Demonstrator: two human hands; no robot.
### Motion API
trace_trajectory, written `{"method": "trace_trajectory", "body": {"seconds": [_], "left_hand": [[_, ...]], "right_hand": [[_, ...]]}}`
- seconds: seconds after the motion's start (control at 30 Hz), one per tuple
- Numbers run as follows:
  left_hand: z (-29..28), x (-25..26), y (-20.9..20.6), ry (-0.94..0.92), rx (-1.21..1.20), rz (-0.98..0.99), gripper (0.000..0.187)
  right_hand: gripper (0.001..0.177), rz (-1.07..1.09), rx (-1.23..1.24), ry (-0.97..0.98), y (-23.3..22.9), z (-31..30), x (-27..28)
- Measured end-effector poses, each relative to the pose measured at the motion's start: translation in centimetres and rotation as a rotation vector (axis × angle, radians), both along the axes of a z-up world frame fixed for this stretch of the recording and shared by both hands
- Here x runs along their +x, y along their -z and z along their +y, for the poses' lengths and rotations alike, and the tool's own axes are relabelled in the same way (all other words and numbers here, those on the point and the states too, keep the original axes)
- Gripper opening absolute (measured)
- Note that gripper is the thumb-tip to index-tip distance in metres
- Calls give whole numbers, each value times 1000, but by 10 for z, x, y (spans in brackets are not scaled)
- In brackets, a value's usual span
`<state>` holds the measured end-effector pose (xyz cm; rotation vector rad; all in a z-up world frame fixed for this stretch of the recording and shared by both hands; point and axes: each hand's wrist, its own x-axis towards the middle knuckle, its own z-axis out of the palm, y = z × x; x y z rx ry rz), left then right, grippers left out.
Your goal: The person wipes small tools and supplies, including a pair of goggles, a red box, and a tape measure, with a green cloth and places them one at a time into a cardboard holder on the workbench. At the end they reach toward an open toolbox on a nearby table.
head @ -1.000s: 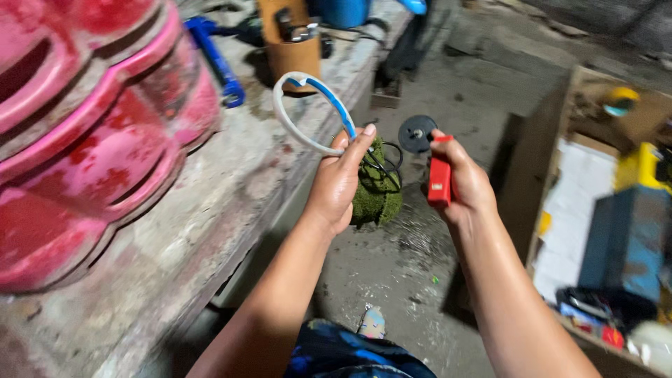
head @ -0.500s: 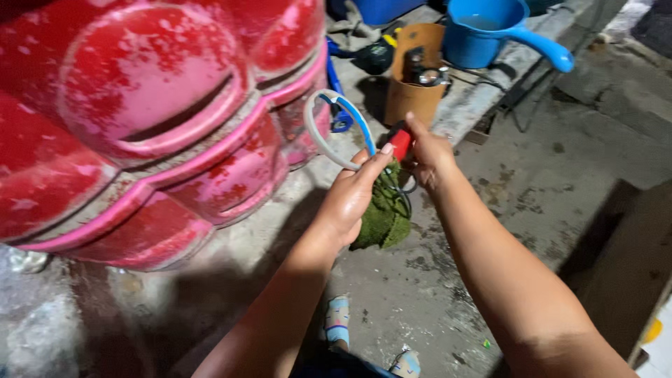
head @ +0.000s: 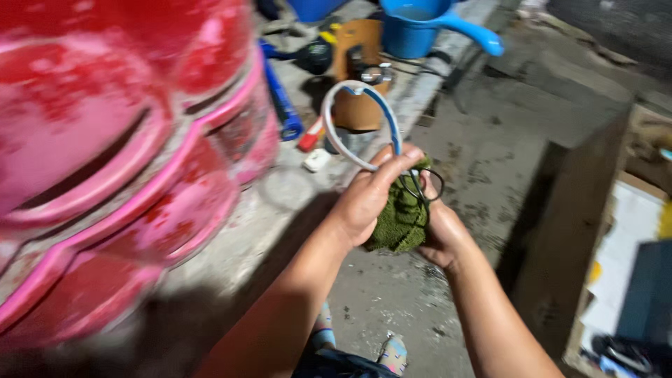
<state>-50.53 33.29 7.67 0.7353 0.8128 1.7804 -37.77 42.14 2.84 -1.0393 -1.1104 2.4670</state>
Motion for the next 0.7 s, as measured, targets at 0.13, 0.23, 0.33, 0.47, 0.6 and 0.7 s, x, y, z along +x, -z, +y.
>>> {"method": "trace_trajectory", "body": {"seconds": [0.13, 0.23, 0.33, 0.47, 0.6, 0.7], "left_hand": [[25, 40, -14, 70, -48, 176, 32], [38, 61, -18, 134, -15, 153, 31], [49, 78, -17, 190, 38, 120, 33], [58, 82, -20, 189, -2, 170, 35], [60, 65, -15, 115, -286, 334, 37], [66, 51, -8, -28, -213, 306, 40]], "right_hand": [[62, 145, -214, 313, 11, 12, 38], [46, 289, -304, 428, 26, 13, 69], [40, 415, -239, 377, 38, 10, 96], [40, 459, -72, 616, 25, 35, 118], [44, 552, 93, 681, -5, 65, 147], [46, 626, 102, 657, -38, 74, 165]]}}
